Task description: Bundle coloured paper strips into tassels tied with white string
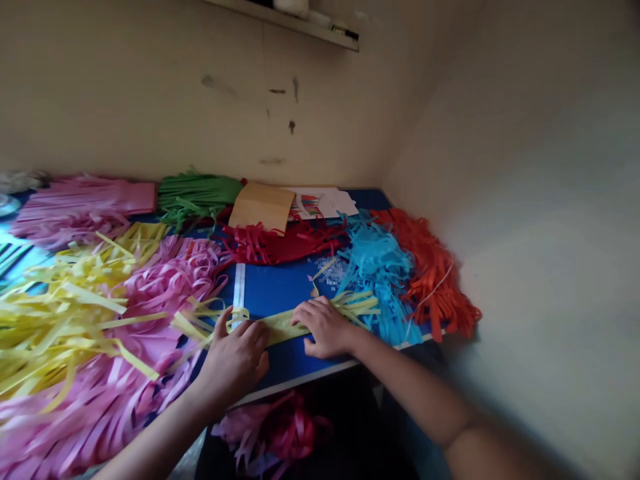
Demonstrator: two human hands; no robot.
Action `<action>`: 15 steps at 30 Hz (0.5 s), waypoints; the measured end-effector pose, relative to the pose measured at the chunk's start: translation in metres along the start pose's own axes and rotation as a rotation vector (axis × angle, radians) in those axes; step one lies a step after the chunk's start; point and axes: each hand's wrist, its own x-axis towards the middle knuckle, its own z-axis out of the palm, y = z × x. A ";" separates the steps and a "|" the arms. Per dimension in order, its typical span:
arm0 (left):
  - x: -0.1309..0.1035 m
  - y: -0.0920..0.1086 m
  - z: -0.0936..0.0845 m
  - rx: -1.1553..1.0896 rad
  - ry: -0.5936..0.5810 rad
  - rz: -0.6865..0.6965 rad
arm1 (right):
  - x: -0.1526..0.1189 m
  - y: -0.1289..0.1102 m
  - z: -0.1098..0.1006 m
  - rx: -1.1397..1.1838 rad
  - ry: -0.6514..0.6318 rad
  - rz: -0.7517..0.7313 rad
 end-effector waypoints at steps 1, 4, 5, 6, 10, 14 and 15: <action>-0.001 -0.003 0.003 0.001 0.030 0.002 | 0.001 0.005 -0.002 0.005 -0.003 -0.003; -0.002 -0.011 0.013 -0.010 0.157 -0.001 | 0.004 0.013 -0.005 0.044 0.006 -0.016; -0.003 -0.013 0.015 -0.018 0.188 -0.004 | 0.004 0.014 -0.005 0.051 0.014 -0.024; -0.003 -0.015 0.018 -0.027 0.199 -0.010 | 0.005 0.016 -0.004 0.051 0.022 -0.027; -0.004 -0.017 0.023 -0.066 0.132 -0.100 | 0.009 0.020 -0.002 0.024 0.055 0.044; 0.001 -0.022 0.025 -0.082 0.089 -0.177 | 0.015 0.020 0.003 0.007 0.093 0.196; 0.003 -0.023 0.025 -0.080 0.080 -0.195 | 0.016 0.019 0.005 -0.018 0.102 0.238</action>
